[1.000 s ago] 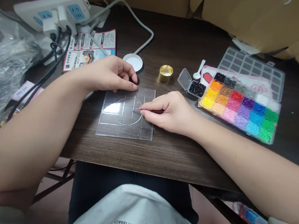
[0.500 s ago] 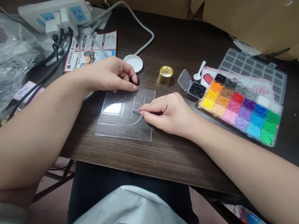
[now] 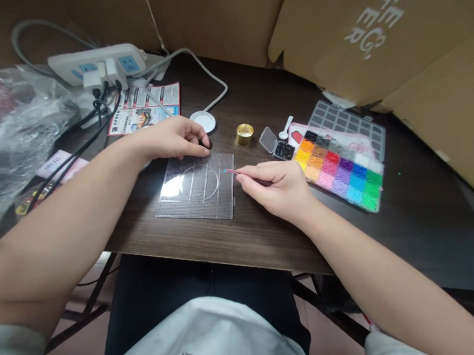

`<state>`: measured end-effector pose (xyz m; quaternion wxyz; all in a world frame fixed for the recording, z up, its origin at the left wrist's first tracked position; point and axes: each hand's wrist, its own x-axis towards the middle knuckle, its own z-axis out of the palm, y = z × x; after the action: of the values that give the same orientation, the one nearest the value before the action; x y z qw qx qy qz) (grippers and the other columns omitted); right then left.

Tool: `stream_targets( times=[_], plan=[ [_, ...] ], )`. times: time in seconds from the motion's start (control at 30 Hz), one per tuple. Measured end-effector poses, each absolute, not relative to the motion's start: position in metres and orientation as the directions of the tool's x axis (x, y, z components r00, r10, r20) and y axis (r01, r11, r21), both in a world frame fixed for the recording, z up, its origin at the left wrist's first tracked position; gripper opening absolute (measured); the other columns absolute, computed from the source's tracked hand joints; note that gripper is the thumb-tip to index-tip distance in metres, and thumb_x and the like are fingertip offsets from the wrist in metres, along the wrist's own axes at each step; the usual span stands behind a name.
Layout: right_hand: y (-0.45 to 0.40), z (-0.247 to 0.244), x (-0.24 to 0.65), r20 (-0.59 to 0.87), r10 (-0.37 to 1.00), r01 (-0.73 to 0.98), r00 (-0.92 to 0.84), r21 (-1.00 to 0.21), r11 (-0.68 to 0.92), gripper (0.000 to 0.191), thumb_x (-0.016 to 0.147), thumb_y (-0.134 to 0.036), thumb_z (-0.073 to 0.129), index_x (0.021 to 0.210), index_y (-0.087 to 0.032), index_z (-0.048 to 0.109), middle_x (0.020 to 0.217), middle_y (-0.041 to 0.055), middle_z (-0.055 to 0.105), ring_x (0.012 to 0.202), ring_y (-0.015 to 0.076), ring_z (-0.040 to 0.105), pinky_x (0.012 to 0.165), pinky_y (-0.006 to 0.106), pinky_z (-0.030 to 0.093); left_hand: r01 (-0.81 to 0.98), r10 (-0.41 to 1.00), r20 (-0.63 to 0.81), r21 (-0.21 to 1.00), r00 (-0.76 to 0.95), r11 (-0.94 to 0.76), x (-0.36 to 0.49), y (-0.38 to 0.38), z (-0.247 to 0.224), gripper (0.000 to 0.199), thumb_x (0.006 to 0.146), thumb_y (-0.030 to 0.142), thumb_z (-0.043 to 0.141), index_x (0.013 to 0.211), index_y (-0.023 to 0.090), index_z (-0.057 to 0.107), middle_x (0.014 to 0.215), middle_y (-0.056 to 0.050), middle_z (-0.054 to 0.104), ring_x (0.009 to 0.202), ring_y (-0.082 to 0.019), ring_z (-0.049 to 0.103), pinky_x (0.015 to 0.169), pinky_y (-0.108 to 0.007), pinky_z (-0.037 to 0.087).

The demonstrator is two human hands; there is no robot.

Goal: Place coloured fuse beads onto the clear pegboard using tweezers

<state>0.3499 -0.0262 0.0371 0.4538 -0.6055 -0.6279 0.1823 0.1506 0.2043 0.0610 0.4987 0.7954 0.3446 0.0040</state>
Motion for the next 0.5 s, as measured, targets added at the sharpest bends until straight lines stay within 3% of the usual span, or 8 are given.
stream_targets(
  times=[0.1,0.23,0.37,0.5],
  plan=[
    [-0.057,0.031,0.360,0.314,0.880,0.602,0.356,-0.798,0.041,0.015,0.090,-0.034,0.086,0.098,-0.031,0.098,0.074,0.0018,0.082,0.061,0.0180,0.071,0.057,0.033,0.058,0.550,0.548,-0.328,0.778,0.769,-0.305,0.150,0.205,0.063,0.011,0.091,0.018,0.087,0.092,0.019,0.076,0.062,0.004,0.060,0.055,-0.010,0.054,0.057,-0.027,0.043],
    [-0.104,0.022,0.383,0.306,0.655,0.541,0.691,-0.820,-0.187,0.019,0.084,-0.038,0.090,0.098,-0.027,0.098,0.067,0.0013,0.077,0.057,0.0174,0.065,0.058,0.034,0.057,0.601,0.568,-0.358,0.732,0.741,-0.322,0.152,0.201,0.068,0.009,0.091,0.018,0.086,0.092,0.019,0.076,0.064,0.003,0.063,0.058,-0.012,0.057,0.057,-0.027,0.044],
    [-0.137,0.024,0.411,0.316,0.415,0.449,0.853,-0.850,-0.276,0.023,0.084,-0.034,0.092,0.101,-0.019,0.097,0.061,0.0006,0.070,0.053,0.0136,0.055,0.053,0.030,0.047,0.607,0.574,-0.358,0.723,0.736,-0.328,0.155,0.198,0.069,0.008,0.092,0.018,0.084,0.092,0.019,0.077,0.069,0.001,0.068,0.059,-0.011,0.055,0.057,-0.027,0.041],
    [-0.148,0.021,0.436,0.306,0.259,0.374,0.916,-0.884,-0.280,0.027,0.079,-0.027,0.093,0.100,-0.011,0.096,0.062,0.0036,0.069,0.054,0.0123,0.053,0.051,0.028,0.041,0.592,0.568,-0.334,0.721,0.752,-0.359,0.152,0.199,0.066,0.008,0.091,0.020,0.085,0.093,0.019,0.078,0.068,0.001,0.065,0.060,-0.011,0.055,0.058,-0.027,0.040]
  ],
)
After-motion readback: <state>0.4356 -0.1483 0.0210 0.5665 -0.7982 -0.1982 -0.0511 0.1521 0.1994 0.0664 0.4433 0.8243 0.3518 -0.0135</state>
